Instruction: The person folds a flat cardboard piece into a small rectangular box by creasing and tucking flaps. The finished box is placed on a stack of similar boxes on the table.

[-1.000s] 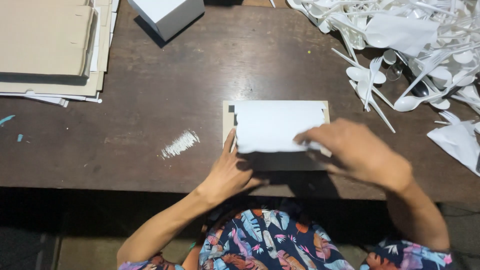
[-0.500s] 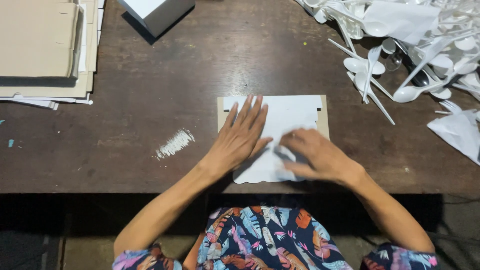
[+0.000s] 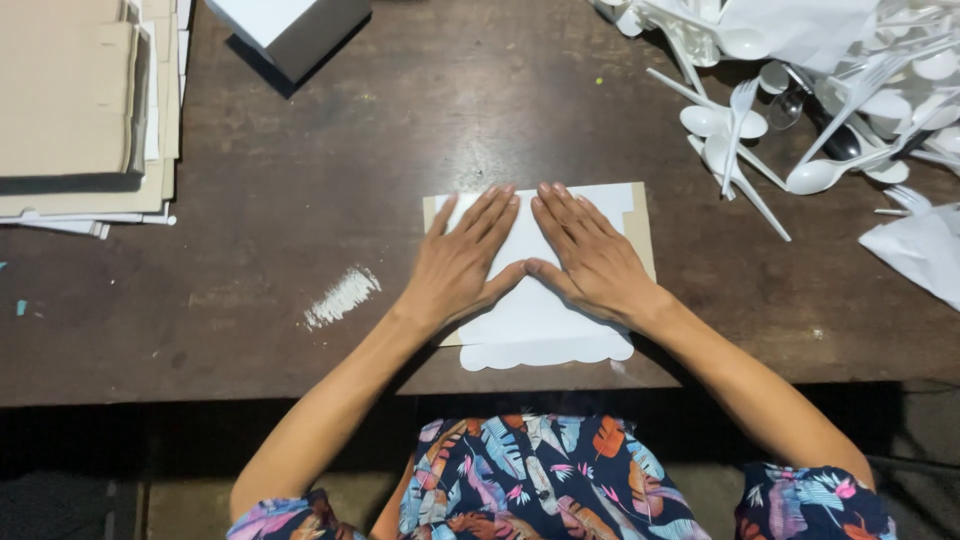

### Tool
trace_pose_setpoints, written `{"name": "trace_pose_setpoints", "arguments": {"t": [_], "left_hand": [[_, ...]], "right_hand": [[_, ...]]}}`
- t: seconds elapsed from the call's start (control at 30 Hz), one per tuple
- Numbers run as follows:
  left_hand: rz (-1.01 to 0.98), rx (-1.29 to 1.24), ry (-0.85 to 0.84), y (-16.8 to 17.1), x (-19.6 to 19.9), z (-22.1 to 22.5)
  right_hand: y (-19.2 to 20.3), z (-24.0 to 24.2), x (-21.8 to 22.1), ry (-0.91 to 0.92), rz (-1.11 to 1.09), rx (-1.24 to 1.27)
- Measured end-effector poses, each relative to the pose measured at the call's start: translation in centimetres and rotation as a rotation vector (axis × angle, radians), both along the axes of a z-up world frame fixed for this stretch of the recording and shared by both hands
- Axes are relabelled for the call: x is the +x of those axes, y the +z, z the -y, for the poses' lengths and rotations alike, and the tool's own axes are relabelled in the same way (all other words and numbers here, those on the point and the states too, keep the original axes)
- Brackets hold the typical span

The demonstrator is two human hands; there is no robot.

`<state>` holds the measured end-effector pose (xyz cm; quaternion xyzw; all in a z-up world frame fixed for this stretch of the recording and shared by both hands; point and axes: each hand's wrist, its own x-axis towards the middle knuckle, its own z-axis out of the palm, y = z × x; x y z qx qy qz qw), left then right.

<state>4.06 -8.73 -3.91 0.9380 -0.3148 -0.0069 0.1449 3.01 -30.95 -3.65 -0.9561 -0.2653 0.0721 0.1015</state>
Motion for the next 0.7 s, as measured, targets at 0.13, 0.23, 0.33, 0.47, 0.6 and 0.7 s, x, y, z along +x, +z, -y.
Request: {"name": "trace_pose_setpoints", "arguments": {"t": [0.13,0.23,0.33,0.47,0.6,0.7], "left_hand": [[0.015,0.077,0.029,0.8,-0.2,-2.4],[0.014,0.065,0.12,0.7,-0.5,-4.8],[0.049,0.042,0.126,0.4,-0.6,-5.0],[0.068,0.023,0.125,-0.5,-0.5,-5.0],[0.033,0.074,0.141,-0.5,-0.3,-5.1],[0.007,0.069,0.158,0.7,-0.5,-5.0]], "right_hand": [[0.1,0.1,0.0,0.003,0.006,-0.019],[0.3,-0.1,0.0,0.011,-0.004,-0.007],[0.3,-0.6,0.2,0.011,0.0,-0.039],[-0.4,-3.7,0.5,0.079,0.092,0.014],[-1.8,-5.6,1.3,0.178,0.043,0.066],[-0.6,-2.9,0.9,0.155,0.038,0.095]]}}
